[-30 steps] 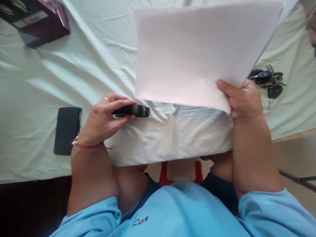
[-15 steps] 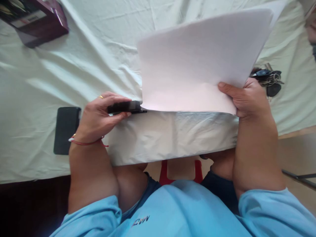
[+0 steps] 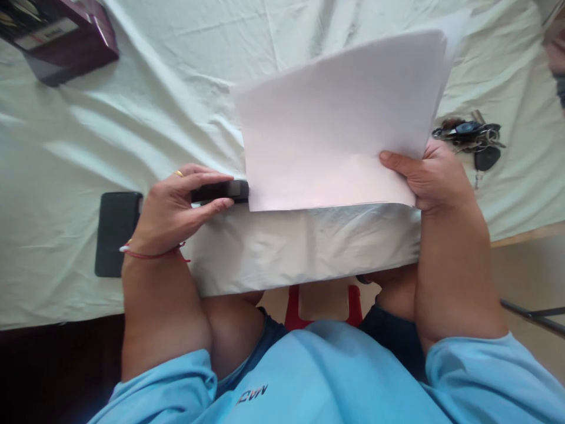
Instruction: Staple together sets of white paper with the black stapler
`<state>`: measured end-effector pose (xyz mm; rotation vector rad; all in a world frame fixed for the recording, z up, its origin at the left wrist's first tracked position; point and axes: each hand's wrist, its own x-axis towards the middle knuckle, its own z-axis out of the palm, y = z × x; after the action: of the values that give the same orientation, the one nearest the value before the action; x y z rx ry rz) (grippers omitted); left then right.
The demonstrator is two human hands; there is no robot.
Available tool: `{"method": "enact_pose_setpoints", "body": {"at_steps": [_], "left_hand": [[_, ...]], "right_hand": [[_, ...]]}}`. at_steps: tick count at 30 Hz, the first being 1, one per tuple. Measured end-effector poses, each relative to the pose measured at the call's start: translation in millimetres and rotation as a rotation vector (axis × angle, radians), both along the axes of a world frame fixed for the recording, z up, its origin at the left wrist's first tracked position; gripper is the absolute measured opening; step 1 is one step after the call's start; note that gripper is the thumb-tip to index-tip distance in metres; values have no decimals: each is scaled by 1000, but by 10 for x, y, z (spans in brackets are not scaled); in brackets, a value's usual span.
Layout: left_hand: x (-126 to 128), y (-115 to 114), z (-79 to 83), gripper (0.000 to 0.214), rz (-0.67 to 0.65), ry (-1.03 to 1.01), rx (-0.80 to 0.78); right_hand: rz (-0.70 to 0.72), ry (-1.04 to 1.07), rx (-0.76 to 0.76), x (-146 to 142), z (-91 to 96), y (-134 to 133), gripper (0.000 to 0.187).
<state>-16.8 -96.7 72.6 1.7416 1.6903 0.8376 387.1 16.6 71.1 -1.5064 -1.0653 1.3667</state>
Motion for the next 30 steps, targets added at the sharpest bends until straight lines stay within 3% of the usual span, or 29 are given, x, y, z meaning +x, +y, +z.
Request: {"method": "enact_pose_setpoints", "body": {"at_steps": [14, 19, 25, 27, 30], "left_hand": [[196, 65, -61, 20, 26, 100, 15], [188, 65, 2, 19, 23, 15, -58], [347, -23, 152, 25, -210, -116, -205], [395, -23, 117, 29, -146, -163, -184], [386, 28, -42, 34, 173, -297, -29]], "right_hand": [[-35, 14, -10, -41, -36, 38, 42], [11, -33, 17, -26, -112, 57, 44], [-32, 6, 84, -56, -66, 45, 39], [-41, 53, 118, -62, -39, 45, 39], [-12, 93, 174, -61, -10, 34, 37]]}}
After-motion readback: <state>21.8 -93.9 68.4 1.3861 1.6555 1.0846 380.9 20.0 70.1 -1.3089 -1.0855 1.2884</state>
